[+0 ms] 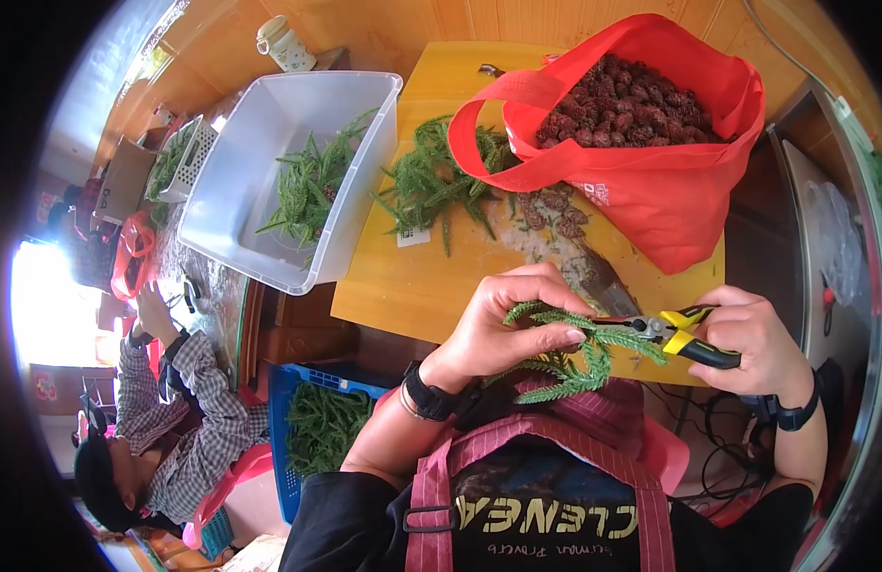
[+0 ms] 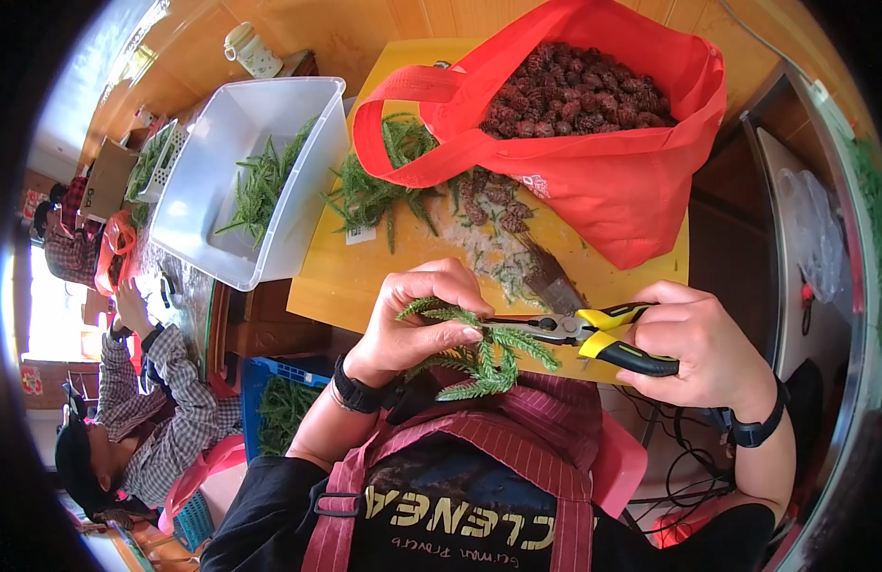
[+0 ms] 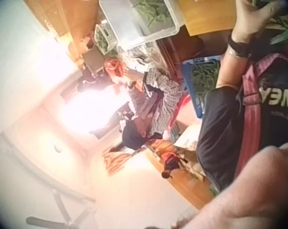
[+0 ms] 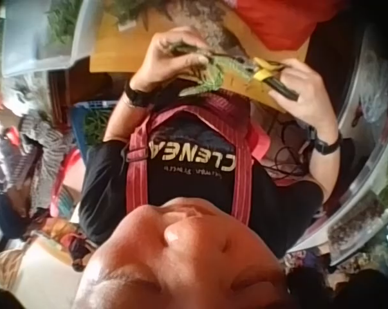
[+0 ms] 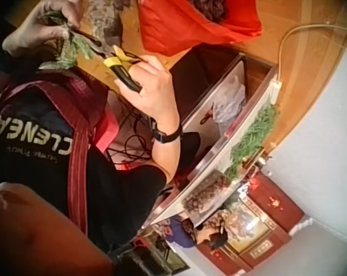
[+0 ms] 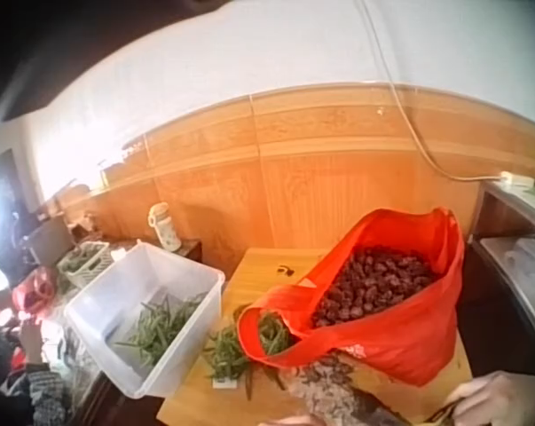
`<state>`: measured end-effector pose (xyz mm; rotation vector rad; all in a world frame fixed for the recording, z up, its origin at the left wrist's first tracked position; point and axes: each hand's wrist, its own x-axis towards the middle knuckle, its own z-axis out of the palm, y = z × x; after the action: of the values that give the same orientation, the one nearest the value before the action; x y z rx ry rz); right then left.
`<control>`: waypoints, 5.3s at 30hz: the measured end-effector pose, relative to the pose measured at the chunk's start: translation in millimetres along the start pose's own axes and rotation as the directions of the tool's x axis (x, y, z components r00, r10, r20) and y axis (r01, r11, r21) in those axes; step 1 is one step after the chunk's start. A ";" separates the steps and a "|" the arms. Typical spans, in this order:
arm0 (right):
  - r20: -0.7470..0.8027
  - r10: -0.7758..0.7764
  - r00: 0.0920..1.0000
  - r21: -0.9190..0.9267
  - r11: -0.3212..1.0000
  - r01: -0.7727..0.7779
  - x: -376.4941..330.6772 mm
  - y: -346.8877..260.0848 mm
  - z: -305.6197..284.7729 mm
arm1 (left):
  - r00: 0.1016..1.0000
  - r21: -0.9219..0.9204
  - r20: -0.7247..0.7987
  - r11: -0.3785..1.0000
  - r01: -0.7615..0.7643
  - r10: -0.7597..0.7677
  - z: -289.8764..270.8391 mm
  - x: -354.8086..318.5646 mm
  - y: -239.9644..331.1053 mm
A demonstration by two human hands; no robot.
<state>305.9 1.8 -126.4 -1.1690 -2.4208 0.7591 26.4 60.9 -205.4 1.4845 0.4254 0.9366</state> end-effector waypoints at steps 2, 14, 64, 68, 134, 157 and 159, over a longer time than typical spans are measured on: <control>0.003 0.007 1.000 0.019 1.000 -0.007 -1.3 1.3 0.4 | 1.000 -0.003 0.003 1.000 -0.012 0.012 0.5 0.3 -0.8; -0.019 -0.012 1.000 0.040 0.999 0.013 -4.6 3.3 5.2 | 1.000 -0.026 -0.010 1.000 0.004 -0.005 2.5 -0.1 0.6; 0.029 0.096 0.995 0.168 0.981 -0.099 -2.5 12.7 8.0 | 0.963 -0.561 -0.023 0.801 0.209 -0.267 7.4 -8.7 -16.7; 0.029 0.067 0.997 0.172 0.983 -0.071 -0.1 13.3 10.2 | 0.961 -0.548 -0.008 0.805 0.229 -0.278 4.8 -10.3 -17.4; -0.010 0.012 1.000 -0.027 1.000 -0.013 0.5 13.3 5.2 | 0.973 -0.269 0.004 0.936 0.225 -0.233 7.6 -7.4 -3.6; -0.244 0.081 0.966 0.031 0.997 -0.076 -16.2 11.4 0.8 | 0.991 -0.190 -0.109 0.980 0.053 -0.075 5.9 -6.2 -15.9; -0.263 0.084 0.961 0.027 0.996 -0.080 -19.6 9.3 3.4 | 0.989 -0.150 -0.133 0.988 0.040 -0.060 5.7 -5.1 -16.9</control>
<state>321.6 -10.0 -136.1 -1.2825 -2.1555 0.6017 32.2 56.2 -222.4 1.2750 0.4808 1.0121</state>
